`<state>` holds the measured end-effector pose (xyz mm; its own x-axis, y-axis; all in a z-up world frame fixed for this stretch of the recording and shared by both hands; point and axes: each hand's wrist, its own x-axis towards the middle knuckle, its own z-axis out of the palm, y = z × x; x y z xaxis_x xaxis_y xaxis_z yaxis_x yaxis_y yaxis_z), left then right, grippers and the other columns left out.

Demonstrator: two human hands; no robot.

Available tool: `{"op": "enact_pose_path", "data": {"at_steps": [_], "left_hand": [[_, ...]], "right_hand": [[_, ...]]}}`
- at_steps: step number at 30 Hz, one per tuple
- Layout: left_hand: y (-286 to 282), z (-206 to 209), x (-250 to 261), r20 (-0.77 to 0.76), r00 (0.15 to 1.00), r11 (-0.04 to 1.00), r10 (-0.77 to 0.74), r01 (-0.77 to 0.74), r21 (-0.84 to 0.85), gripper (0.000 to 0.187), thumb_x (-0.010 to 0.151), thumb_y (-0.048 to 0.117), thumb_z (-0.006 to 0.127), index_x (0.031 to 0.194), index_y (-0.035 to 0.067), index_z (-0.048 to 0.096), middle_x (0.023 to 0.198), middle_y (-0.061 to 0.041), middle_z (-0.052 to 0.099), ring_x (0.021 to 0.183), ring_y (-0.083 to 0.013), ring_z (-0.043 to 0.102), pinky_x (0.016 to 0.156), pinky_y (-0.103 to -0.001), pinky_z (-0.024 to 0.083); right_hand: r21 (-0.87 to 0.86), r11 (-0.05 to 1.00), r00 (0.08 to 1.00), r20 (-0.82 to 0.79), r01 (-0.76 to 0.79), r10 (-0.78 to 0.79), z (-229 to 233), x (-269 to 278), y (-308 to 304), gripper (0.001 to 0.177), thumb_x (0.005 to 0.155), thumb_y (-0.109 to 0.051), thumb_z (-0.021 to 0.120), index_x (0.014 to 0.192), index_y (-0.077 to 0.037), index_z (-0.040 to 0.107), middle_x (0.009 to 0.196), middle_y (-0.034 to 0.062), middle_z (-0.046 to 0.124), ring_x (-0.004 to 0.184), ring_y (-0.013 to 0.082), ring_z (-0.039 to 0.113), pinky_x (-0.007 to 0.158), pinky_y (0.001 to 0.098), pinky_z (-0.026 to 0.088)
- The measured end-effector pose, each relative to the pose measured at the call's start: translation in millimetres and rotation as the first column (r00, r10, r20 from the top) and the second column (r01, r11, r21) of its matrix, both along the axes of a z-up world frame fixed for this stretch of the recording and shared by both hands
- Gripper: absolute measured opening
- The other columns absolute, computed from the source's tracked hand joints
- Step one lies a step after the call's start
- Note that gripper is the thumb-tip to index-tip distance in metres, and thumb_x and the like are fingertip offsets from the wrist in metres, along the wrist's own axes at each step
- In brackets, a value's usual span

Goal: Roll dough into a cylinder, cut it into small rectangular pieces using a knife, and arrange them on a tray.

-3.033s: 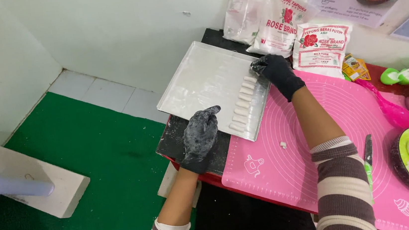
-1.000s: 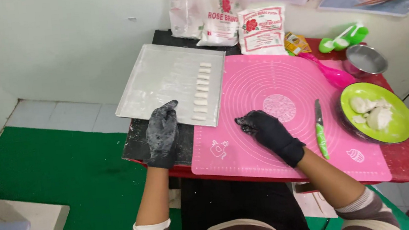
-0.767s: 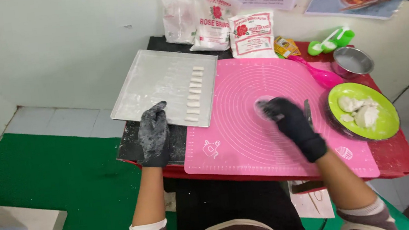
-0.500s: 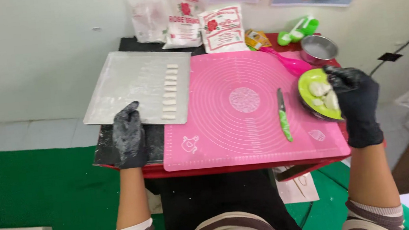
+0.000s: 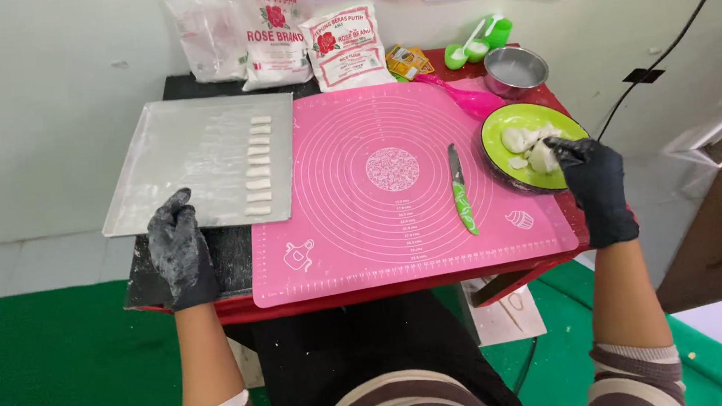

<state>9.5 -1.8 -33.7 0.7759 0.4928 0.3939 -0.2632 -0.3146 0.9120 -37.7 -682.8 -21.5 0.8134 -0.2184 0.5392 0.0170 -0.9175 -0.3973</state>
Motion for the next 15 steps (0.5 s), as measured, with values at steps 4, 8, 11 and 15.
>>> {"op": "enact_pose_path", "data": {"at_steps": [4,8,11,15], "left_hand": [[4.3,-4.3,15.4,-0.367,0.913,0.983,0.18,-0.15,0.109,0.024,0.09,0.036,0.065,0.111,0.043,0.074,0.096,0.003,0.071,0.107,-0.0232,0.065,0.094,-0.037,0.049],[-2.7,5.4,4.0,-0.299,0.937,0.983,0.181,-0.167,0.074,0.024,0.092,0.031,0.065,0.112,0.038,0.076,0.091,0.0,0.07,0.101,-0.0224,0.066,0.09,-0.035,0.048],[13.7,-27.9,27.9,-0.255,0.95,0.982,0.178,-0.156,0.104,0.024,0.091,0.027,0.068,0.112,0.033,0.077,0.095,-0.006,0.071,0.102,-0.028,0.066,0.091,-0.037,0.048],[-0.9,-7.1,11.4,-0.267,0.947,0.984,0.179,-0.165,0.071,0.024,0.09,0.03,0.068,0.111,0.037,0.076,0.098,-0.001,0.07,0.105,-0.0238,0.065,0.093,-0.035,0.048]], "right_hand": [[0.114,0.956,0.947,-0.213,0.27,-0.242,8.9,7.8,16.0,0.018,0.096,-0.038,0.073,0.113,-0.036,0.078,0.098,0.0076,0.075,0.099,0.0358,0.07,0.085,0.0473,0.058],[0.06,0.986,0.942,-0.312,0.154,-0.128,70.9,-21.9,56.9,0.026,0.096,-0.021,0.065,0.118,-0.016,0.078,0.101,0.0297,0.074,0.102,0.0512,0.066,0.088,0.0588,0.054],[0.392,0.92,0.928,-0.354,0.032,0.118,112.3,-39.4,107.0,0.037,0.094,-0.021,0.053,0.123,-0.009,0.072,0.116,0.033,0.069,0.111,0.0593,0.059,0.097,0.0598,0.048],[0.244,0.965,0.94,-0.342,0.1,-0.011,78.6,2.4,51.3,0.026,0.095,-0.019,0.067,0.119,-0.016,0.077,0.111,0.0297,0.071,0.111,0.0544,0.061,0.093,0.0591,0.05]]}}
